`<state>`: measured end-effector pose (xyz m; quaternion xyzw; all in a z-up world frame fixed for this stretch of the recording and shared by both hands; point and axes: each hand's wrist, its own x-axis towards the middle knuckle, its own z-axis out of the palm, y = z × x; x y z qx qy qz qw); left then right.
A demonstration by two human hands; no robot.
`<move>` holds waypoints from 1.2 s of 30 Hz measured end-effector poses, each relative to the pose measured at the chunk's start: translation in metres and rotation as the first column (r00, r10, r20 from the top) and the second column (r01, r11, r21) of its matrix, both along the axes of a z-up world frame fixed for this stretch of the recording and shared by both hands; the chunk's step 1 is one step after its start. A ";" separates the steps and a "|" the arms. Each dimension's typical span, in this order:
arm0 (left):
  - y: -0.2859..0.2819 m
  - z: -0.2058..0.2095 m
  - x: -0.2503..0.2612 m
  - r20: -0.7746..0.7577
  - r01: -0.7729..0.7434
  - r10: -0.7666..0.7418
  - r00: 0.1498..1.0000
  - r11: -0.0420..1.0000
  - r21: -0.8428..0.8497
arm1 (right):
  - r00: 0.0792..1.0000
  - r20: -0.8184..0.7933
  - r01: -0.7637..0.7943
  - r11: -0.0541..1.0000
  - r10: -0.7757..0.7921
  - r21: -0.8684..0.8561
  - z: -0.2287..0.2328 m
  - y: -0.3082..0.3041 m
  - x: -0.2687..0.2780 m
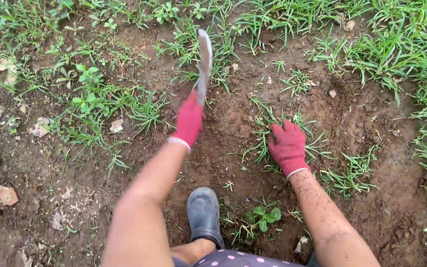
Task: Weeding a patch of land using a hand sickle.
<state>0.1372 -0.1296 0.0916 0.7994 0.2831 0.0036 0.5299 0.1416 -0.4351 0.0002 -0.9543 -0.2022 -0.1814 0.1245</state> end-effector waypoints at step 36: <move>-0.069 -0.038 -0.026 0.123 0.299 -0.369 0.921 0.873 0.386 | 0.942 -0.124 0.331 0.924 -0.312 0.191 0.012 -0.053 -0.019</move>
